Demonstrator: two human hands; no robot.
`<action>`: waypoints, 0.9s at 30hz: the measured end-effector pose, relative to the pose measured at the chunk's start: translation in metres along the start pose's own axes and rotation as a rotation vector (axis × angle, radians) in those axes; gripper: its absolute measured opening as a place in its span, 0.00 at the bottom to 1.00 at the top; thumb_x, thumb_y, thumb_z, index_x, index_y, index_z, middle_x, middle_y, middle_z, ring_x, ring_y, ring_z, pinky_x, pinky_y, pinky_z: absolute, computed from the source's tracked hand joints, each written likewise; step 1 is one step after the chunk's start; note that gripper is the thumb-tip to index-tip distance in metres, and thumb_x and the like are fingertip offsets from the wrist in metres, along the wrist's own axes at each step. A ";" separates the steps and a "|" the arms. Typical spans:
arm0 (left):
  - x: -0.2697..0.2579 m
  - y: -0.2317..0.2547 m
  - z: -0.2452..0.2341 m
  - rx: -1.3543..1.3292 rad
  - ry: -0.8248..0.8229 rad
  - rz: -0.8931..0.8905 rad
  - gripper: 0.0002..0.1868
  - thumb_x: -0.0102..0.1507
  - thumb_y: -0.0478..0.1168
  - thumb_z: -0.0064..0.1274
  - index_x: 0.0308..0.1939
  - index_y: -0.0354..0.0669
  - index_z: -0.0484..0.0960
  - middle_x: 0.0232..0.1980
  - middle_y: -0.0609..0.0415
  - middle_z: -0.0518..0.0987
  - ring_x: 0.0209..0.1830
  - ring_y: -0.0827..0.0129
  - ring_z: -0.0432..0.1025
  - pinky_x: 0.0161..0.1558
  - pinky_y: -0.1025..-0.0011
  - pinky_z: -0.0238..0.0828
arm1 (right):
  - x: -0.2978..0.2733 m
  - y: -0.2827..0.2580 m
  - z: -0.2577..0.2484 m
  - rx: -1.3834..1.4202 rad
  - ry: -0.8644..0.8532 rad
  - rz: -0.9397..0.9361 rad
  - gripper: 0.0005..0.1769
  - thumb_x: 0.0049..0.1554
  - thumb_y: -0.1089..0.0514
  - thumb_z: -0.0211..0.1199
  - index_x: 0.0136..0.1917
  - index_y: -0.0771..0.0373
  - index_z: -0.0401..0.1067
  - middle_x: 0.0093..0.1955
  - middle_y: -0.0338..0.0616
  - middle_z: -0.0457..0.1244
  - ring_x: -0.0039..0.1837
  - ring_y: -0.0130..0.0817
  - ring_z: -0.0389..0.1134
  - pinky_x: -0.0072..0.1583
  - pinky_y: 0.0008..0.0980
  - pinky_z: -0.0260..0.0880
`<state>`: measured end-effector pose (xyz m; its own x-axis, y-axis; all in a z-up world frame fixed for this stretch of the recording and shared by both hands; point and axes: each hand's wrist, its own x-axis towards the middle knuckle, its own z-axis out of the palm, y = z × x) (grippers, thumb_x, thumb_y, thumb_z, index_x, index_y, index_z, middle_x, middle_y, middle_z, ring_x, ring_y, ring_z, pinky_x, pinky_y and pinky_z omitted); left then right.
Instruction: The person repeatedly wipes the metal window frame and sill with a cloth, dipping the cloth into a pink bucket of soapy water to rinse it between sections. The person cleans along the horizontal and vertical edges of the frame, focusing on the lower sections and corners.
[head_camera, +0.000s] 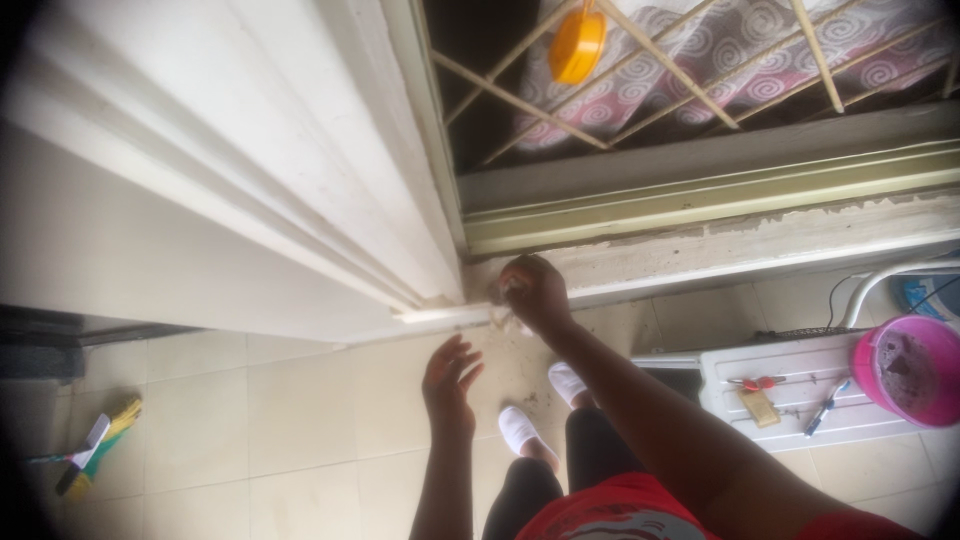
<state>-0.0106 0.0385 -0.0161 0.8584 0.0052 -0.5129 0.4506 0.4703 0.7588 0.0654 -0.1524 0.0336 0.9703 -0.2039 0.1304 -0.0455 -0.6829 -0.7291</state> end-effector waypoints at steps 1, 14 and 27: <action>-0.001 -0.001 -0.003 -0.016 -0.010 0.002 0.22 0.60 0.33 0.54 0.59 0.34 0.78 0.52 0.46 0.80 0.50 0.57 0.78 0.53 0.60 0.78 | -0.004 0.002 0.004 0.009 0.069 -0.123 0.09 0.53 0.72 0.61 0.37 0.61 0.76 0.45 0.43 0.72 0.51 0.35 0.72 0.56 0.33 0.77; -0.006 -0.002 0.006 0.102 -0.309 0.030 0.22 0.64 0.38 0.50 0.63 0.43 0.75 0.52 0.53 0.81 0.49 0.70 0.76 0.51 0.71 0.74 | -0.065 0.011 -0.016 0.460 -0.282 0.186 0.11 0.54 0.60 0.69 0.44 0.59 0.67 0.39 0.40 0.66 0.42 0.28 0.70 0.42 0.25 0.76; -0.023 0.031 0.068 -0.181 -0.530 0.021 0.18 0.63 0.40 0.61 0.54 0.38 0.77 0.50 0.52 0.80 0.51 0.66 0.74 0.52 0.65 0.73 | -0.073 0.004 -0.140 0.751 -0.438 0.222 0.22 0.62 0.48 0.61 0.62 0.65 0.68 0.64 0.51 0.66 0.66 0.38 0.69 0.65 0.38 0.73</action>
<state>0.0006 -0.0069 0.0463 0.8937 -0.4063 -0.1905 0.4226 0.6194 0.6616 -0.0391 -0.2380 0.1152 0.9683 0.1147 -0.2220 -0.2247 0.0107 -0.9744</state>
